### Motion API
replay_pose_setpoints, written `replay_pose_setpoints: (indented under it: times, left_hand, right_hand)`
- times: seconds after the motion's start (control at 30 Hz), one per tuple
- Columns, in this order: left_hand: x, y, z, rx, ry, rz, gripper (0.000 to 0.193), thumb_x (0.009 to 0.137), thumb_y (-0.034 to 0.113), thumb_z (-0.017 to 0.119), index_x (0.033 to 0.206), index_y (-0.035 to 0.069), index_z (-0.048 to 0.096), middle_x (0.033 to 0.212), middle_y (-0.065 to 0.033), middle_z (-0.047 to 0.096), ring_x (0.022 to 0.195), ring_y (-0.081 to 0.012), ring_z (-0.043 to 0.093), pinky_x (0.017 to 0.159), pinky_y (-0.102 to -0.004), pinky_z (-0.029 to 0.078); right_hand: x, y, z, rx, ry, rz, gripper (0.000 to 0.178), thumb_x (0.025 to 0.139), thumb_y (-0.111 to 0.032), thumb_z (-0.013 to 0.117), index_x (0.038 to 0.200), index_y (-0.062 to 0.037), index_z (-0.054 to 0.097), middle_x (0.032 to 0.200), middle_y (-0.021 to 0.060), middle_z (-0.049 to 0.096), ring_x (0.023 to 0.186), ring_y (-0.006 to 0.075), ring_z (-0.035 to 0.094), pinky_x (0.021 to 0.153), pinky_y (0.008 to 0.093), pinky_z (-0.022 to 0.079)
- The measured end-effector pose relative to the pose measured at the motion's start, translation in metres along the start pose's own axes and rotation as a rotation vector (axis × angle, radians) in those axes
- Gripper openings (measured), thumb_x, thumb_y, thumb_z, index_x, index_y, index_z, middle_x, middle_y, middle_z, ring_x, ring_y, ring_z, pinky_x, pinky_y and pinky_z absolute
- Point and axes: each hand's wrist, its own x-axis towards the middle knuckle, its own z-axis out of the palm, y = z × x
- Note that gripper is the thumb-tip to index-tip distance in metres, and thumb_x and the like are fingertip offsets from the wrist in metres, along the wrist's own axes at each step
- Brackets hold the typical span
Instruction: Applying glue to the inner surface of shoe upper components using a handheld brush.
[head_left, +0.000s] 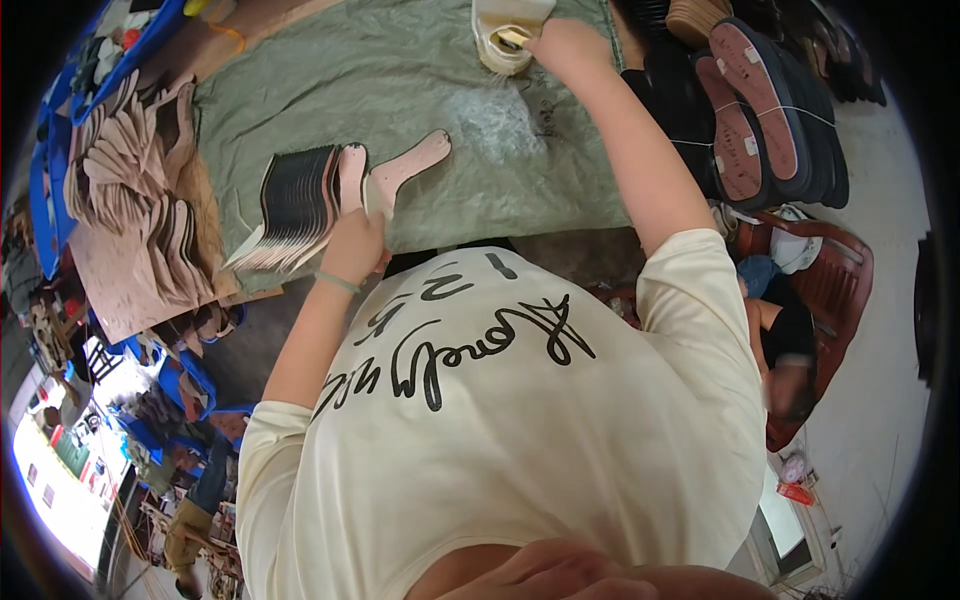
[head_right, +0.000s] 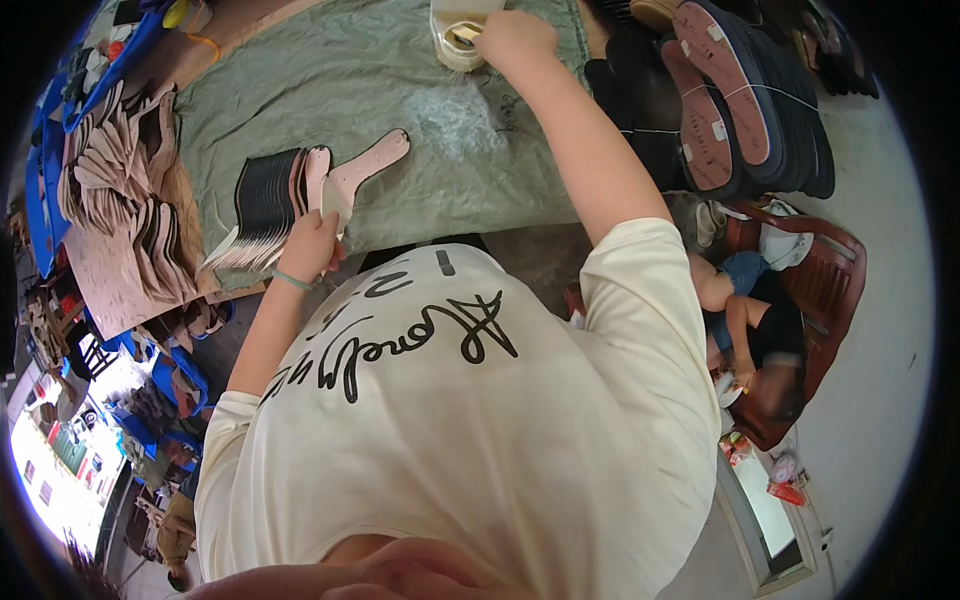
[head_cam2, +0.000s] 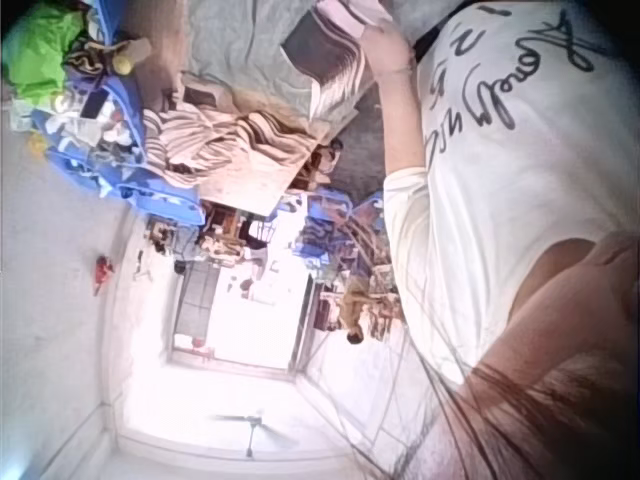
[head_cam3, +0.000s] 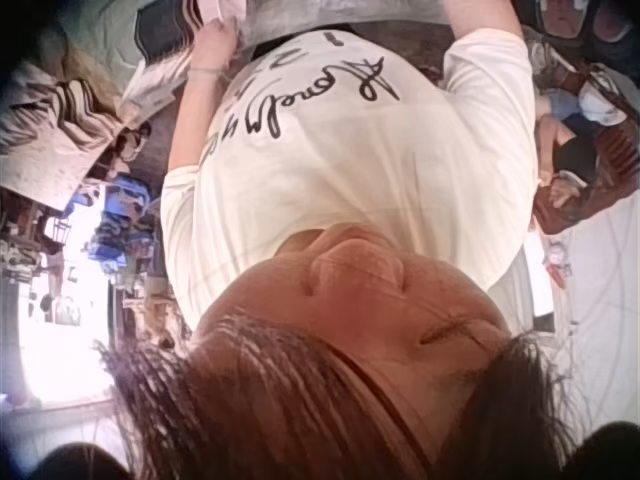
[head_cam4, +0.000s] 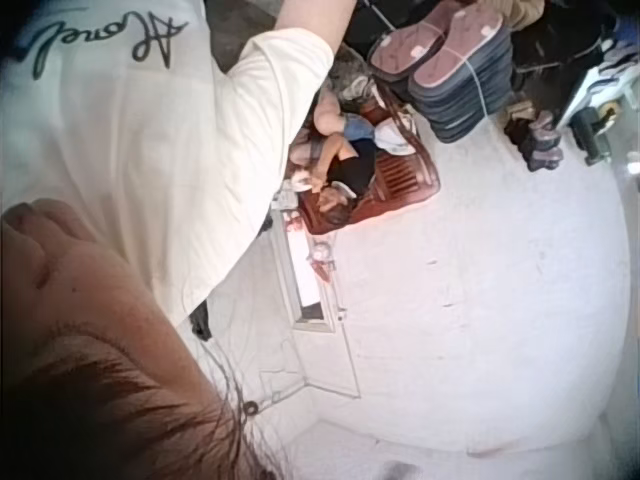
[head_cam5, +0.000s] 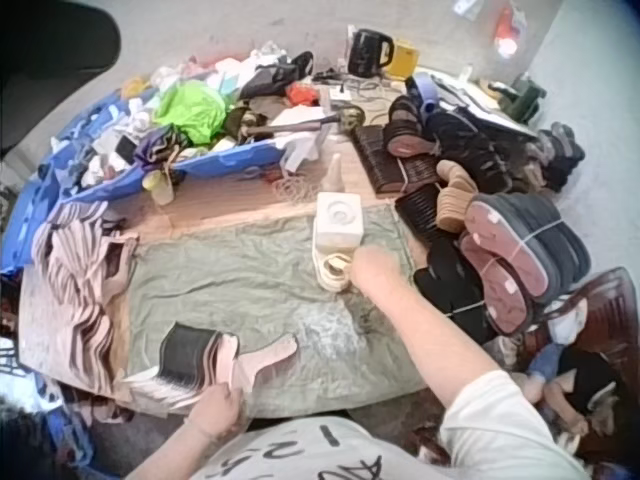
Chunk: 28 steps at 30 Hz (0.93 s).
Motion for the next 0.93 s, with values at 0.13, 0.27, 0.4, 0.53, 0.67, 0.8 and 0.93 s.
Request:
replay_pose_setpoints:
  times: [0.13, 0.27, 0.4, 0.53, 0.67, 0.8, 0.93]
  left_hand:
    - [0.0, -0.003, -0.003, -0.483, -0.313, -0.236, 0.031, 0.088, 0.02, 0.04, 0.083, -0.007, 0.056, 0.059, -0.0132, 0.061, 0.042, -0.0162, 0.054, 0.037, -0.0291, 0.04]
    - [0.003, 0.001, 0.0, -0.561, -0.456, -0.297, 0.031, 0.089, 0.022, 0.04, 0.085, -0.003, 0.057, 0.06, -0.0113, 0.06, 0.041, -0.0154, 0.052, 0.037, -0.027, 0.038]
    - [0.008, 0.012, 0.004, -0.581, -0.559, -0.351, 0.029, 0.092, 0.024, 0.041, 0.092, 0.001, 0.059, 0.062, -0.006, 0.059, 0.046, -0.012, 0.053, 0.039, -0.0228, 0.035]
    - [0.015, 0.005, 0.003, -0.591, -0.611, -0.35, 0.029, 0.092, 0.024, 0.041, 0.094, 0.001, 0.059, 0.059, -0.0049, 0.058, 0.045, -0.0118, 0.052, 0.038, -0.0228, 0.034]
    - [0.021, 0.004, 0.003, -0.595, -0.636, -0.362, 0.029, 0.093, 0.024, 0.042, 0.092, 0.0, 0.059, 0.056, -0.0041, 0.055, 0.041, -0.012, 0.047, 0.037, -0.0235, 0.033]
    - [0.025, -0.006, 0.004, -0.582, -0.642, -0.359, 0.03, 0.093, 0.023, 0.042, 0.091, -0.002, 0.058, 0.053, -0.0035, 0.051, 0.04, -0.0121, 0.044, 0.037, -0.0239, 0.032]
    - [0.024, -0.005, 0.002, -0.57, -0.63, -0.362, 0.032, 0.093, 0.024, 0.044, 0.093, -0.004, 0.059, 0.051, -0.0041, 0.05, 0.039, -0.0125, 0.043, 0.037, -0.025, 0.033]
  right_hand:
    - [-0.024, 0.003, -0.01, -0.064, -0.038, -0.041, 0.039, 0.086, -0.044, 0.057, 0.095, -0.0083, 0.071, 0.092, 0.0113, 0.069, 0.088, 0.0292, 0.067, 0.073, 0.0408, 0.052]
    - [-0.033, 0.013, 0.002, 0.009, -0.05, -0.006, 0.042, 0.088, -0.047, 0.055, 0.091, -0.0078, 0.071, 0.091, 0.0119, 0.07, 0.087, 0.0307, 0.067, 0.071, 0.0433, 0.052]
    - [-0.044, 0.027, 0.027, 0.049, -0.047, 0.004, 0.046, 0.09, -0.048, 0.052, 0.086, -0.0062, 0.071, 0.086, 0.0133, 0.068, 0.083, 0.0316, 0.066, 0.07, 0.0447, 0.052]
    - [-0.087, 0.033, 0.034, 0.309, -0.134, -0.067, 0.051, 0.09, -0.05, 0.051, 0.081, -0.0038, 0.068, 0.073, 0.0146, 0.064, 0.071, 0.0307, 0.063, 0.063, 0.0437, 0.047]
    - [-0.154, 0.021, 0.1, 0.771, -0.22, -0.086, 0.047, 0.088, -0.046, 0.062, 0.074, -0.0012, 0.065, 0.057, 0.0111, 0.055, 0.051, 0.0207, 0.047, 0.052, 0.0372, 0.041]
    - [-0.205, -0.012, 0.133, 0.955, -0.437, -0.162, 0.046, 0.09, -0.042, 0.062, 0.072, 0.0012, 0.062, 0.055, 0.0071, 0.048, 0.054, 0.0148, 0.039, 0.051, 0.0348, 0.037]
    - [-0.222, -0.026, 0.164, 1.086, -0.543, -0.086, 0.048, 0.091, -0.044, 0.061, 0.071, 0.0005, 0.062, 0.056, 0.0041, 0.053, 0.055, 0.0148, 0.039, 0.051, 0.035, 0.037]
